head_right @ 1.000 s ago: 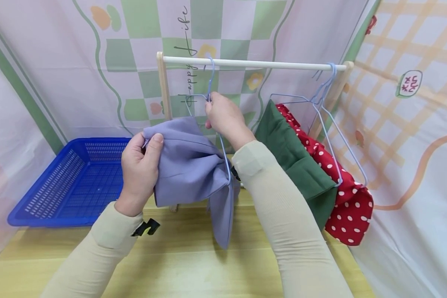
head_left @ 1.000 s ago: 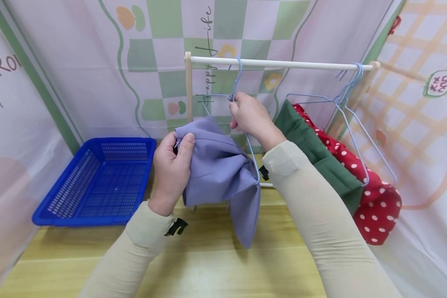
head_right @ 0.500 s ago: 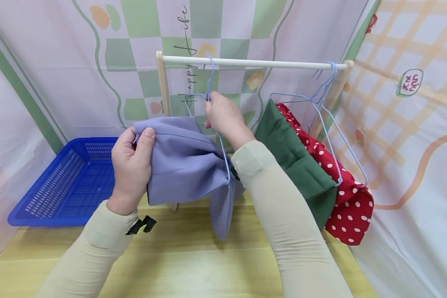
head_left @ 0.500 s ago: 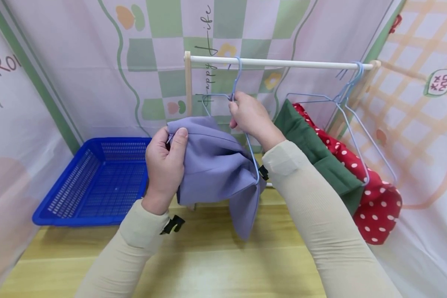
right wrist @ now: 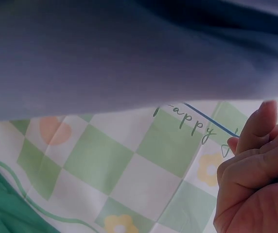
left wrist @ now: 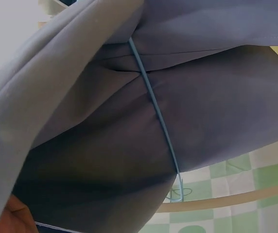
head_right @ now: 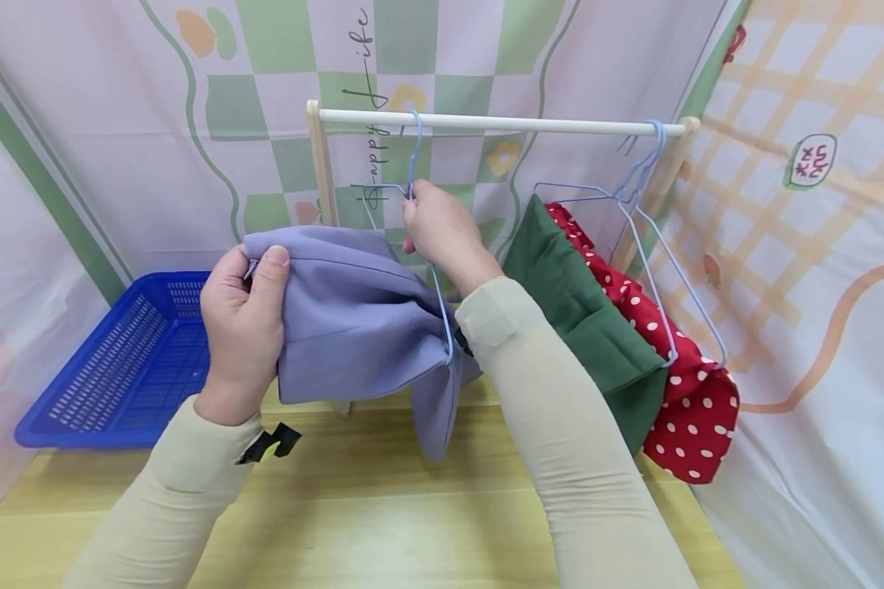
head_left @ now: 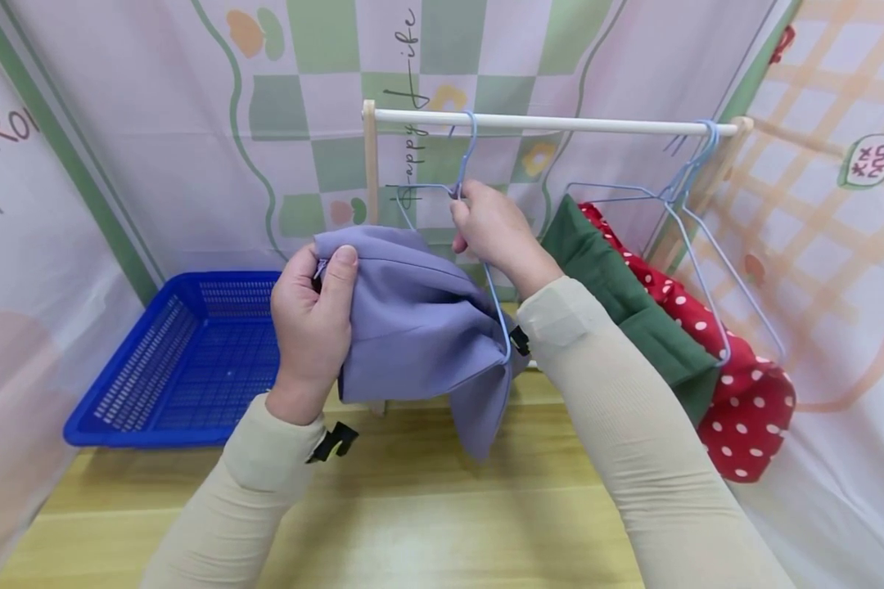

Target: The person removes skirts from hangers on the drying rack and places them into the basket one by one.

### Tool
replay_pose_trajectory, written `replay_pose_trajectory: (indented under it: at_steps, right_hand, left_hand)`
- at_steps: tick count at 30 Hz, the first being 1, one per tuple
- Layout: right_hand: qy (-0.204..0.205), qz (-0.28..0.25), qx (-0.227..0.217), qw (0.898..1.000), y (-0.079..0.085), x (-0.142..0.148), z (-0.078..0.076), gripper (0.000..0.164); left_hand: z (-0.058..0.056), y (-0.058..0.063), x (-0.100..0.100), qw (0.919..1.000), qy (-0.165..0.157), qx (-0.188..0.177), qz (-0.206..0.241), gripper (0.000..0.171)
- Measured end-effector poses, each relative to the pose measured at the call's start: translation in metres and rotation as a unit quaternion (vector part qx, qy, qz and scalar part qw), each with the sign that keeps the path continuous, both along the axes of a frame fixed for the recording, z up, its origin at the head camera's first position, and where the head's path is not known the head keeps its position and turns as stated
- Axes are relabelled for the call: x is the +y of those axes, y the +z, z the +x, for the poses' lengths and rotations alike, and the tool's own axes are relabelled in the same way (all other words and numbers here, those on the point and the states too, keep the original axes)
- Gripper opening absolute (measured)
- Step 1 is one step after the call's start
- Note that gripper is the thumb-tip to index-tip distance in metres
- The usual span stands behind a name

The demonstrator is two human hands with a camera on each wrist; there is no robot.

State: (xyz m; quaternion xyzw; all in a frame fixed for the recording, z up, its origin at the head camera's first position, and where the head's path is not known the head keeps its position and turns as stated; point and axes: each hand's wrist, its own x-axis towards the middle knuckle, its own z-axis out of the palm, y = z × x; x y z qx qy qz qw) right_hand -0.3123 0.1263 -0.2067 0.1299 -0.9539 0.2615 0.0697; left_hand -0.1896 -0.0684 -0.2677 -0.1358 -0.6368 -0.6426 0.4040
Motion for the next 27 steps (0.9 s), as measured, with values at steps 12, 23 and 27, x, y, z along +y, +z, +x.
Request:
replay_pose_trajectory:
  at_steps: [12, 23, 27]
  right_hand:
    - [0.003, -0.001, 0.002, 1.0, -0.001, 0.001, -0.001, 0.031]
    - [0.008, -0.006, 0.002, 1.0, -0.001, 0.0, -0.001, 0.032]
    - [0.007, -0.004, 0.002, 1.0, -0.001, 0.0, -0.001, 0.032]
  left_hand:
    - [0.007, 0.009, -0.005, 0.9995, -0.011, 0.03, 0.005, 0.021]
    - [0.002, 0.006, -0.014, 0.9989, 0.006, 0.047, -0.001, 0.022]
    - [0.003, 0.01, -0.016, 0.9986, 0.008, 0.052, 0.002, 0.021]
